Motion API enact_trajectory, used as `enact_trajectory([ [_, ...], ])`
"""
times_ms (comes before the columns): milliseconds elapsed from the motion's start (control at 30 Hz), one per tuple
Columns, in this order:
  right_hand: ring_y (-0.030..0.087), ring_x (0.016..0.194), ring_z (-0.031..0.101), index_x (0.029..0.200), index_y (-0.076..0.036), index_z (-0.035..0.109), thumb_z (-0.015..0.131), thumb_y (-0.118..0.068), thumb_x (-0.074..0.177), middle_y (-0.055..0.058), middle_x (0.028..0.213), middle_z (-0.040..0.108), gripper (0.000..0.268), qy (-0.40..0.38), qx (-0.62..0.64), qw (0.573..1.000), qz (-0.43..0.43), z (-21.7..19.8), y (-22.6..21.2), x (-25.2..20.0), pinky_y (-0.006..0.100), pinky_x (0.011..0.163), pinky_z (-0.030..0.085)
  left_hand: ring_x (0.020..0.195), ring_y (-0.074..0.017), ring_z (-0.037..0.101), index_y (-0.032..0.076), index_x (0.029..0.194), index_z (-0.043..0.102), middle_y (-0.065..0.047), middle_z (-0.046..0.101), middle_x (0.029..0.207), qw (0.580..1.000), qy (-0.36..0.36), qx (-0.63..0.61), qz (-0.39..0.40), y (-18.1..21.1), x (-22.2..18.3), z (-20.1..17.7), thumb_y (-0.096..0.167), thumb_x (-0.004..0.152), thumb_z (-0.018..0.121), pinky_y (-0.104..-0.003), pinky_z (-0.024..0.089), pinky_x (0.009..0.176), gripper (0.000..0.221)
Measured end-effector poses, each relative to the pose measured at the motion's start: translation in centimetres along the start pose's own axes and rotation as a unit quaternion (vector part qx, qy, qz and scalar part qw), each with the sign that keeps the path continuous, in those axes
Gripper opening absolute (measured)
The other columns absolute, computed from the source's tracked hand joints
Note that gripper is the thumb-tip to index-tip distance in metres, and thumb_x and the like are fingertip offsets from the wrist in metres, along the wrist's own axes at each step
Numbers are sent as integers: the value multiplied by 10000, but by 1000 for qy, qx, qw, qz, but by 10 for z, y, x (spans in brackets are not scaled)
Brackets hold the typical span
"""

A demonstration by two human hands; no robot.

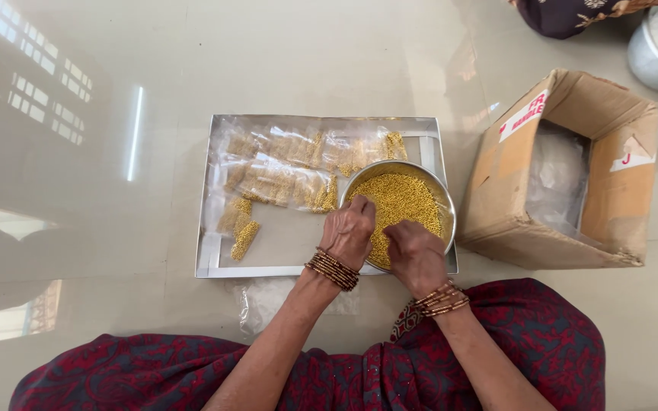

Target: The person packages small gold-colored beads into individual plastic bags.

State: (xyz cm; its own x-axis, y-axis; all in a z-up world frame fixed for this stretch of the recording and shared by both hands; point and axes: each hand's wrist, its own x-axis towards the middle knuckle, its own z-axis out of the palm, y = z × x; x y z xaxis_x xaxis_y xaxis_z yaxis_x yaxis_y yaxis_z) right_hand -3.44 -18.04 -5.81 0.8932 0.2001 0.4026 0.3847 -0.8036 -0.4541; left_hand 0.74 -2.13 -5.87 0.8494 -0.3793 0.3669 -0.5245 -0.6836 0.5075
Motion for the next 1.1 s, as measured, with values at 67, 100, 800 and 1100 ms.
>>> enact_trajectory([
  [67,276,735,692,924,-50,718,716,12,818,113,834,709,123,-1,-3,1000,-29,-6,-12,0,390,598,552,793,-388,702,-58,935,659,-233,663,996,1000,-22,10,-9,-5,-4,10,-154,657,690,-455,584,638,296],
  [100,283,732,680,921,-48,702,713,11,805,117,824,691,130,-4,-5,998,-58,-8,-19,0,400,586,545,803,-397,701,-53,918,662,-245,658,996,999,-44,21,-21,-8,-6,14,-129,659,706,-469,583,648,274],
  [800,349,927,597,949,63,689,678,14,644,209,1035,604,309,-146,-221,955,-134,46,-43,-62,404,601,567,915,-398,703,-29,911,729,-252,700,983,975,-169,142,1,-26,-22,24,-50,778,700,-452,617,719,137],
  [1100,344,926,596,751,30,650,719,-69,702,203,913,611,130,-238,-132,948,-164,94,-45,-75,440,585,528,851,-406,717,17,845,743,-246,719,874,973,-154,150,-80,-43,-28,17,-49,816,684,-470,607,710,93],
])
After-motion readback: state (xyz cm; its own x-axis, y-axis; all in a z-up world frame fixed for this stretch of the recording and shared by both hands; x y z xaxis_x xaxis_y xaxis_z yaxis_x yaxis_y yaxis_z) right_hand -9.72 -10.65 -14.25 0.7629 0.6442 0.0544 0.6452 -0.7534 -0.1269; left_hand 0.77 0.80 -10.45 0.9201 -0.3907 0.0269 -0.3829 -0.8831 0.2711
